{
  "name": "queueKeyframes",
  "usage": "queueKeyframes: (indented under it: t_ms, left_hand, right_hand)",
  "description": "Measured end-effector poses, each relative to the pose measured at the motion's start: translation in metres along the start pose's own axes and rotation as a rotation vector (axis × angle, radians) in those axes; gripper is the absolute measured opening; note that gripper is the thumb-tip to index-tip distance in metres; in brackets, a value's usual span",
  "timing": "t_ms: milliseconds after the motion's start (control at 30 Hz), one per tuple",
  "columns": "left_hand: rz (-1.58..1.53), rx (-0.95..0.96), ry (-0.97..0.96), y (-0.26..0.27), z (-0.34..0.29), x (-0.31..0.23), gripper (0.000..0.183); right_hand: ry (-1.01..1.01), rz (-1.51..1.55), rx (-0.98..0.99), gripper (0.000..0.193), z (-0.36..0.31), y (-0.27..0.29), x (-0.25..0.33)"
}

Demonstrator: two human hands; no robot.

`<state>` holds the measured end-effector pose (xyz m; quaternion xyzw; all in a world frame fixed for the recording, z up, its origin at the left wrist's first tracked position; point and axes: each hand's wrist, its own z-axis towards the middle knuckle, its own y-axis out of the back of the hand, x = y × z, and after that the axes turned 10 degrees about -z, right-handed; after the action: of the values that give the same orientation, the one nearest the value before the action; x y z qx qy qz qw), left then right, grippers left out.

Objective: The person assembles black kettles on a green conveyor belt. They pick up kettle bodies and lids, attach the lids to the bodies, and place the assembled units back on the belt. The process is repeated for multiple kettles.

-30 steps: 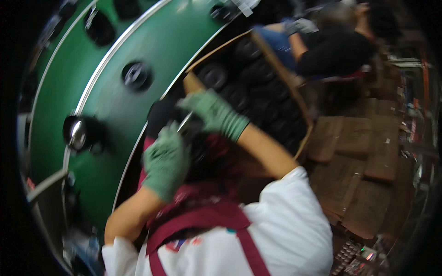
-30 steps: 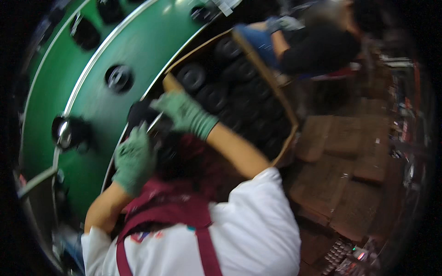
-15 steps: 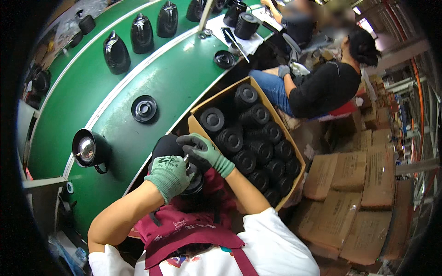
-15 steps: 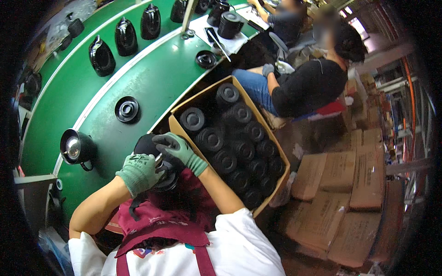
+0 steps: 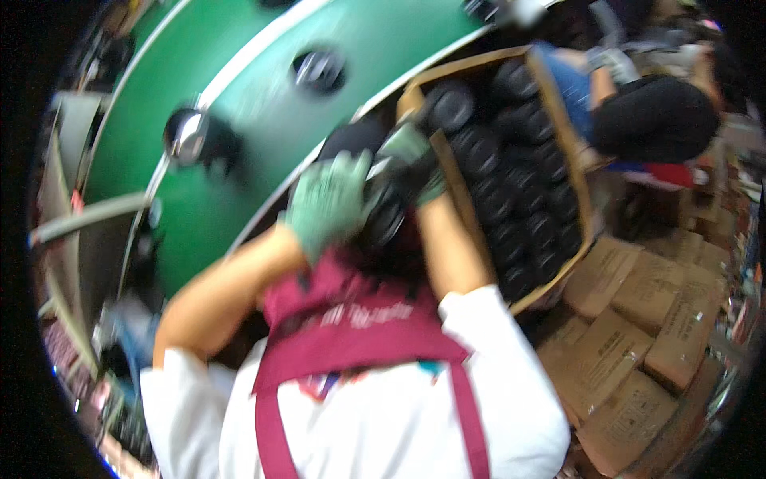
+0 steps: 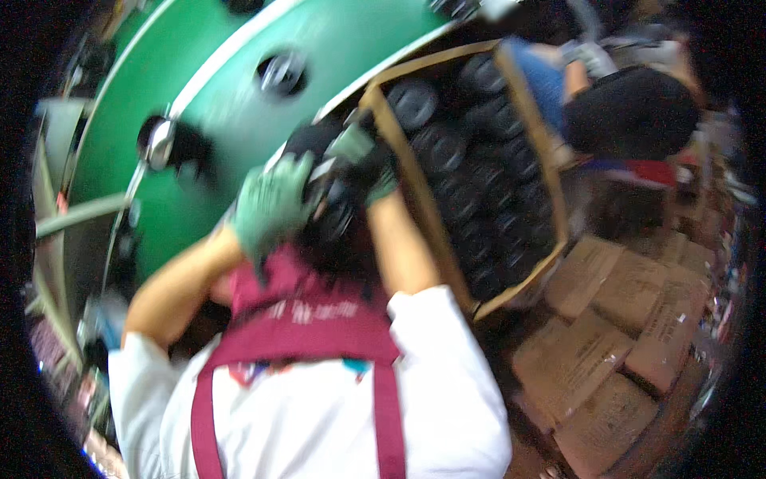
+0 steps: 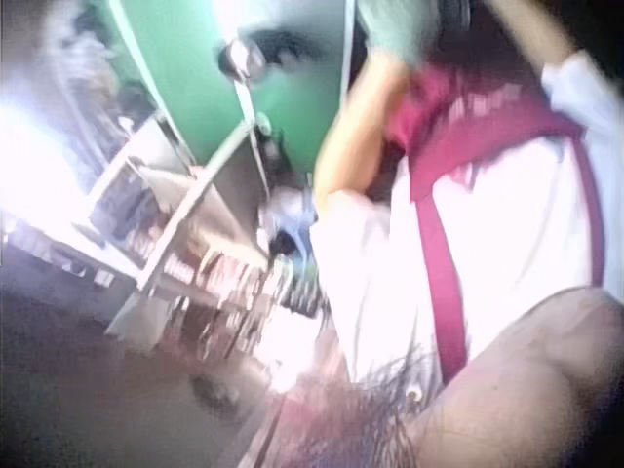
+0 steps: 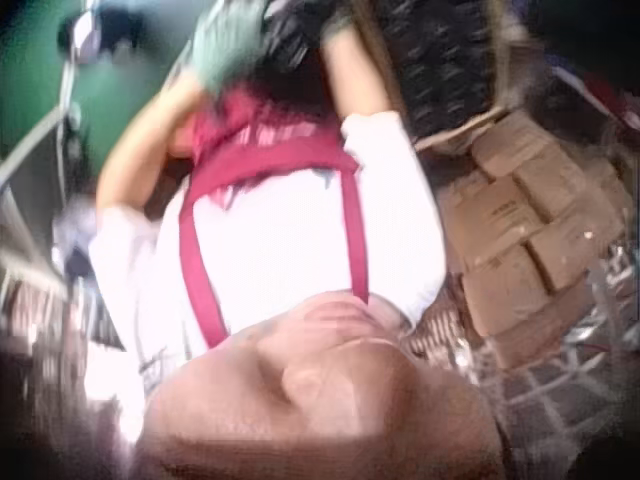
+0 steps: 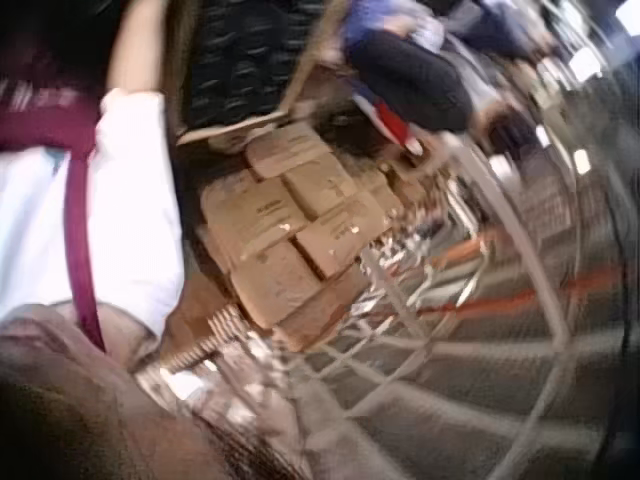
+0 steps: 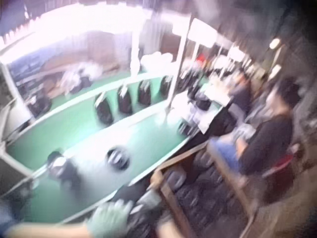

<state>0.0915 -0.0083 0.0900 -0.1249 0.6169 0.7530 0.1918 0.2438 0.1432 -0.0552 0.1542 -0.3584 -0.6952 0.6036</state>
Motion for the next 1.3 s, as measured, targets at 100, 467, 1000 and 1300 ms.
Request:
queueKeyframes:
  t_ms: [100, 467, 1000, 1300]
  left_hand:
    - [-0.167, 0.305, 0.007, 0.021, 0.013, 0.024, 0.056]
    - [-0.853, -0.003, -0.087, -0.045, 0.099, 0.046, 0.027]
    - [-0.565, -0.463, -0.124, -0.012, 0.008, 0.040, 0.069]
    - [-0.499, -0.073, -0.044, -0.033, -0.035, -0.008, 0.090]
  right_hand:
    - [0.036, -0.431, 0.215, 0.007, -0.004, 0.048, 0.034]
    - [-0.661, 0.824, -0.068, 0.053, 0.048, 0.143, 0.145]
    - [-0.830, 0.714, 0.614, 0.044, 0.091, 0.119, -0.001]
    - [-0.694, -0.057, 0.077, 0.046, 0.072, -0.106, -0.102]
